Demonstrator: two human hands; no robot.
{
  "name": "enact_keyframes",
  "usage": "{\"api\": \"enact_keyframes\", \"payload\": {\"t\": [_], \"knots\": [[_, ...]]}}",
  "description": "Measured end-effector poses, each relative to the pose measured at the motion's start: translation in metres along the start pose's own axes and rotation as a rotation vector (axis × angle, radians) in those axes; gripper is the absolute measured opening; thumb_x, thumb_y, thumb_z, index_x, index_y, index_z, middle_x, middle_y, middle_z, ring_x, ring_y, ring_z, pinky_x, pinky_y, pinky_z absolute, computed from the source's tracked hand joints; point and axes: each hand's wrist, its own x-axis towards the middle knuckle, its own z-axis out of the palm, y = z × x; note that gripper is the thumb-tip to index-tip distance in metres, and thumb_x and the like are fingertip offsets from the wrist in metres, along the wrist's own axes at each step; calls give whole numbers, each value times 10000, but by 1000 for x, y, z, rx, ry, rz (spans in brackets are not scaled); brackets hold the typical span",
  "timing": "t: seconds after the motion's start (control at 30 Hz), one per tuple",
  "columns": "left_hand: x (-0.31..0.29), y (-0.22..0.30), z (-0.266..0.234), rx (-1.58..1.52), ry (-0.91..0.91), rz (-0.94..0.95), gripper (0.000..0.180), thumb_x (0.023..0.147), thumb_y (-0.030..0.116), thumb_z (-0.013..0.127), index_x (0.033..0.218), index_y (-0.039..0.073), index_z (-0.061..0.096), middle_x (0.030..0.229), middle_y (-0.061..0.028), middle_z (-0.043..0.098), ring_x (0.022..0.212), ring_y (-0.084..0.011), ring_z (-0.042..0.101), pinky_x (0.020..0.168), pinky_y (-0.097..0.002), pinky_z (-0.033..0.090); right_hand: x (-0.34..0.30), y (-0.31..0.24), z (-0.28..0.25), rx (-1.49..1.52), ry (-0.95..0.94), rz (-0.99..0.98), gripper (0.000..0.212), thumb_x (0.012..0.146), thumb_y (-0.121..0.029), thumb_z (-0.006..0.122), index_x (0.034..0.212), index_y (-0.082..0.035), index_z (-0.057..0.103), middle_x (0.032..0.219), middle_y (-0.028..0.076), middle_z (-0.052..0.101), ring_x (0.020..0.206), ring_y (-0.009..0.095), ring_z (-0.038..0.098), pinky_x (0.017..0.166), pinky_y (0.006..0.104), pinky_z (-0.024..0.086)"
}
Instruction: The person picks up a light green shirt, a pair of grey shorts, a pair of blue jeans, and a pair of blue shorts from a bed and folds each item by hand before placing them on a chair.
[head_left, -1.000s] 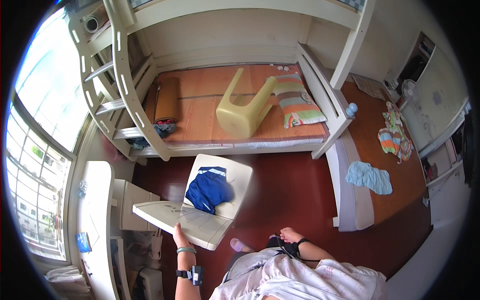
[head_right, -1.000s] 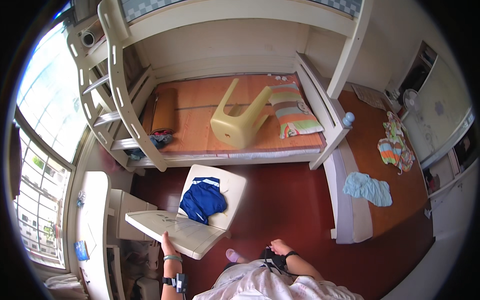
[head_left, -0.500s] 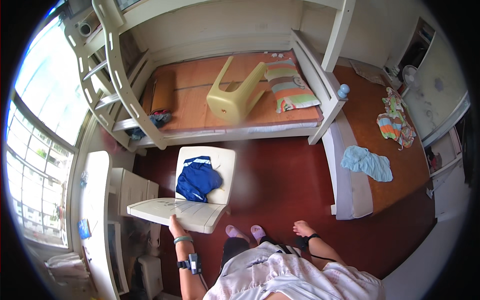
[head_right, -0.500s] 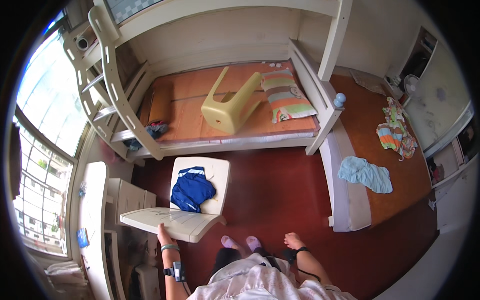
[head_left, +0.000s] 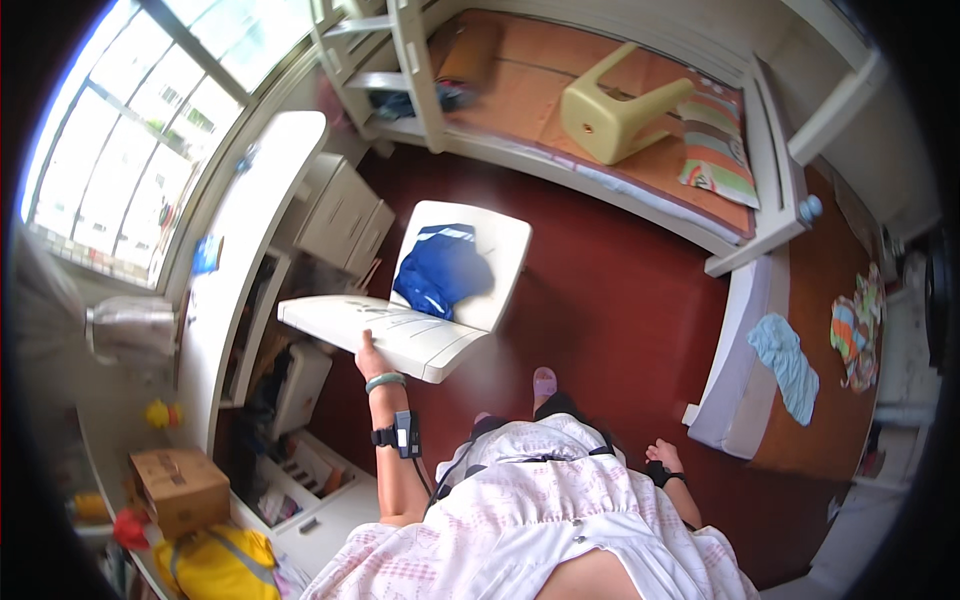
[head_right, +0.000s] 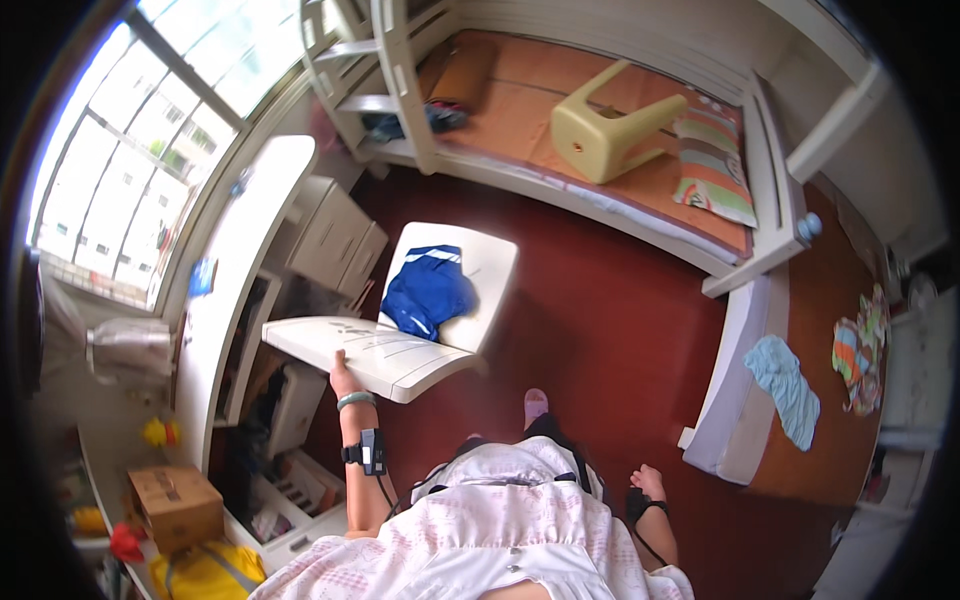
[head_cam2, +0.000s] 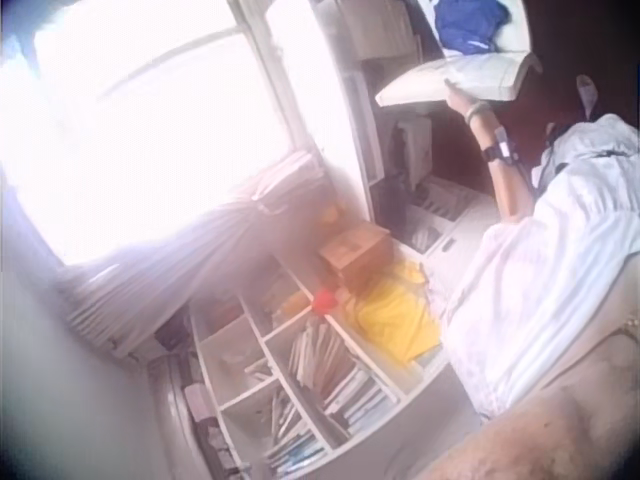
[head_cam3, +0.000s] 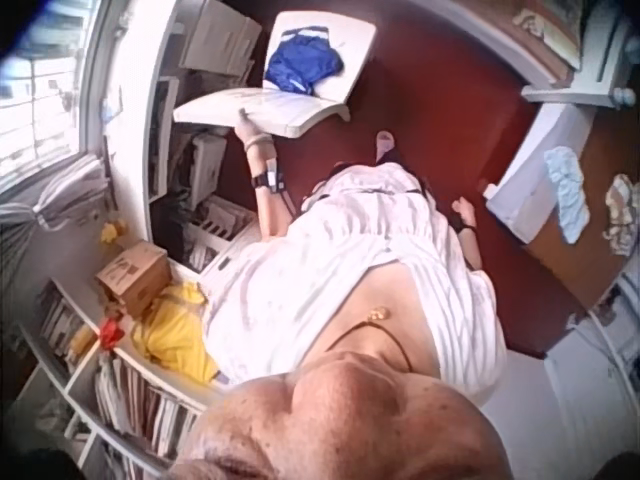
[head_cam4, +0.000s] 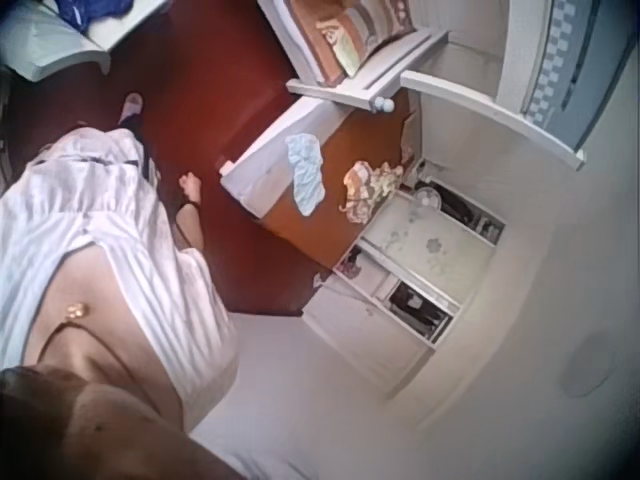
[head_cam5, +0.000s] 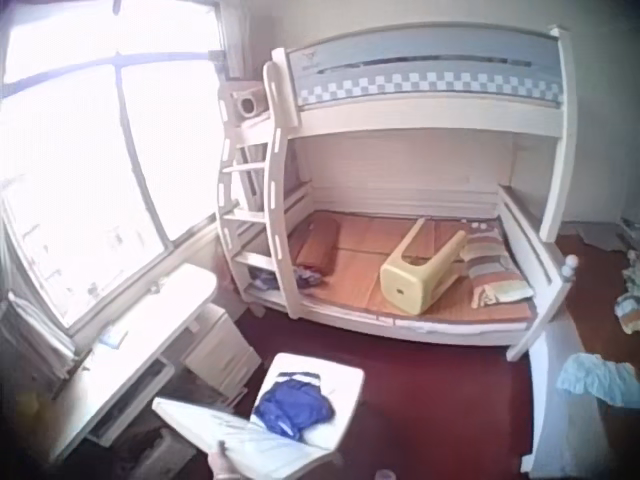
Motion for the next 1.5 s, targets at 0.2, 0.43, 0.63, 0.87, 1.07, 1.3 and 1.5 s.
{"api": "enact_keyframes", "payload": {"t": [0.2,0.43,0.63,0.87,1.07,1.3,1.5], "knots": [[-14,37,-111,102,53,58,391,759,272,598,973,-54,561,874,-114,566,763,-213,559,700,-331,456,-27,-55,90,-203,-173,-162,353,904,-330,481,1198,-135,466,967,4,586,816,131,566,703,322,459],[-40,69,-245,201,136,26,369,756,287,569,904,-50,582,809,-88,580,708,-179,554,675,-303,447,-67,-72,192,-455,-304,-221,322,922,-308,457,1190,-132,477,973,-2,580,817,124,559,710,316,455],[-82,95,-329,243,213,10,334,766,268,556,879,-44,596,803,-98,614,698,-184,596,645,-300,473,-76,-61,237,-621,-373,-209,277,927,-257,454,1169,-126,483,878,0,598,706,109,572,619,290,489],[-109,91,-417,218,281,-28,457,776,268,540,1043,-102,546,910,-166,621,784,-241,624,718,-322,504,-78,-103,269,-882,-342,-231,303,917,-276,444,1166,-111,495,917,11,592,751,121,566,653,304,472],[-122,102,-414,257,267,-74,492,815,205,557,1193,-81,426,1048,-182,578,915,-246,598,796,-355,497,-63,-151,311,-935,-342,-249,276,909,-283,458,1133,-132,514,881,-11,587,730,114,563,638,316,460],[-163,87,-399,642,388,-11,535,769,141,654,1181,-56,377,1072,-177,552,931,-251,581,799,-347,496,-67,-180,379,-948,-563,-354,289,913,-314,466,1161,-167,485,963,-19,596,791,102,567,700,299,474],[-172,56,-400,717,557,22,437,797,218,649,1078,-53,451,1029,-182,576,903,-249,573,794,-349,466,-62,-168,381,-956,-575,-308,318,920,-296,463,1195,-137,471,981,-1,597,810,106,570,701,296,481]]}}
